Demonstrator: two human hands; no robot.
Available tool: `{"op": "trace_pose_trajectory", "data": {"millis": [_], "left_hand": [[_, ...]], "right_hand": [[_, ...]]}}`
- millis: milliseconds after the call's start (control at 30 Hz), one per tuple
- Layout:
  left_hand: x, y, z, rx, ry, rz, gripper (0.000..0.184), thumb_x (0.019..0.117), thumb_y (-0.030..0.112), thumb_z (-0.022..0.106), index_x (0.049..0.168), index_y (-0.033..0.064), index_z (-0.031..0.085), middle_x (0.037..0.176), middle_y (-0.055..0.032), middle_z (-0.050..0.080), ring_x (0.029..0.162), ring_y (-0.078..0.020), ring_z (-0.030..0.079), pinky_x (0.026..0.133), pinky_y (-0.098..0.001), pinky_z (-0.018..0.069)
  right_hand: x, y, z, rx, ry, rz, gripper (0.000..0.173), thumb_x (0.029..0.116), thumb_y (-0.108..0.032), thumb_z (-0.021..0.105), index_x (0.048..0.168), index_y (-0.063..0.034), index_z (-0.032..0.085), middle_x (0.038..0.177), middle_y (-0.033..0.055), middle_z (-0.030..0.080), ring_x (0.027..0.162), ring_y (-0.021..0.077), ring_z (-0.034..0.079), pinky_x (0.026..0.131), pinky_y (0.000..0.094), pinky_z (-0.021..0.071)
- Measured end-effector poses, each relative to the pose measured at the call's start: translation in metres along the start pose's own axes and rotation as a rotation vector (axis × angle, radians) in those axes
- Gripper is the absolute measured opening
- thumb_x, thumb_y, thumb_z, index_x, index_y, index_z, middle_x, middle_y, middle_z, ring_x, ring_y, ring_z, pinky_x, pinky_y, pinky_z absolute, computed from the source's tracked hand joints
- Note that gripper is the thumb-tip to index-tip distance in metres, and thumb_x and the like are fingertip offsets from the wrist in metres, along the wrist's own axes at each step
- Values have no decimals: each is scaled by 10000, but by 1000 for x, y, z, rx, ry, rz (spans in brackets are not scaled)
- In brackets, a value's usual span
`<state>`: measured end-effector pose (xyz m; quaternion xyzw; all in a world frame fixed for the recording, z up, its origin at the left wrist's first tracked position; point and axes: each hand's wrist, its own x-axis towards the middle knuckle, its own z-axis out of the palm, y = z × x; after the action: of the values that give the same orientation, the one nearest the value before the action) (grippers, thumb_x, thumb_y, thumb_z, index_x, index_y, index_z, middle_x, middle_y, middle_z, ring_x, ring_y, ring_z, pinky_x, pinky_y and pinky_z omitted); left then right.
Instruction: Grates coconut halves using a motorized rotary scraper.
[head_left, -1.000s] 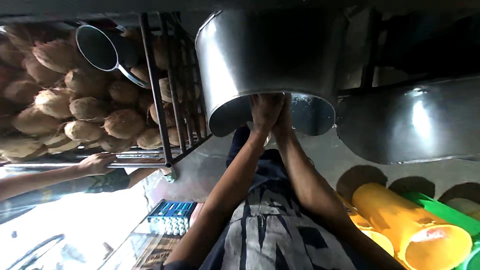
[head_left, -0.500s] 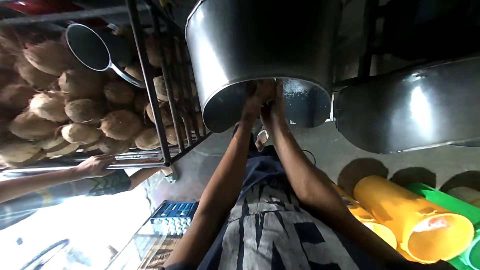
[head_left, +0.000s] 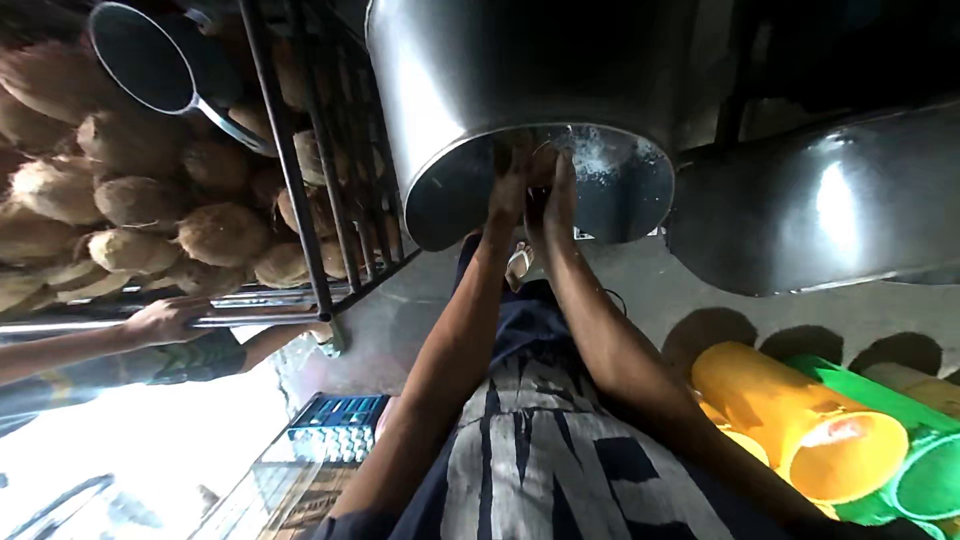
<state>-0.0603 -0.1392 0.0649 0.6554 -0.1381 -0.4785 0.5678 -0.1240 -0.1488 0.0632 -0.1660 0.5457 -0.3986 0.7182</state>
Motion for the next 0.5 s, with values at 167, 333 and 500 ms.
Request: {"op": "trace_pose_trajectory", "data": {"millis": [167,333,500], "left_hand": [[-12,14,11,486,81,64,913,977,474,640,1601,-18,190,1592,-246,353,1421,-306,456,1158,-454,418],[-4,8,11,510,68,22,993,962,591,596,1624,17,128,1632,-250,267,1432,-328,437,1141,-495,426],[4,-3,-1,41,-18,32,643,1067,369,511,1559,18,292,1449,-168,528,1295,-165,553,1108,-353,463]], "right_hand": [[13,6,-10,44,-164,-96,465,1104,-405,371,1397,-72,512,1278,91,628,1159,181,621,995,399,536],[14,4,-6,-213,-149,-237,473,1118,-370,351,1438,-51,490,1357,111,600,1244,201,592,1071,435,504],[7,3,6,-145,8,-164,699,1054,-357,559,1584,-97,183,1409,146,537,1244,233,595,1047,435,532]]}}
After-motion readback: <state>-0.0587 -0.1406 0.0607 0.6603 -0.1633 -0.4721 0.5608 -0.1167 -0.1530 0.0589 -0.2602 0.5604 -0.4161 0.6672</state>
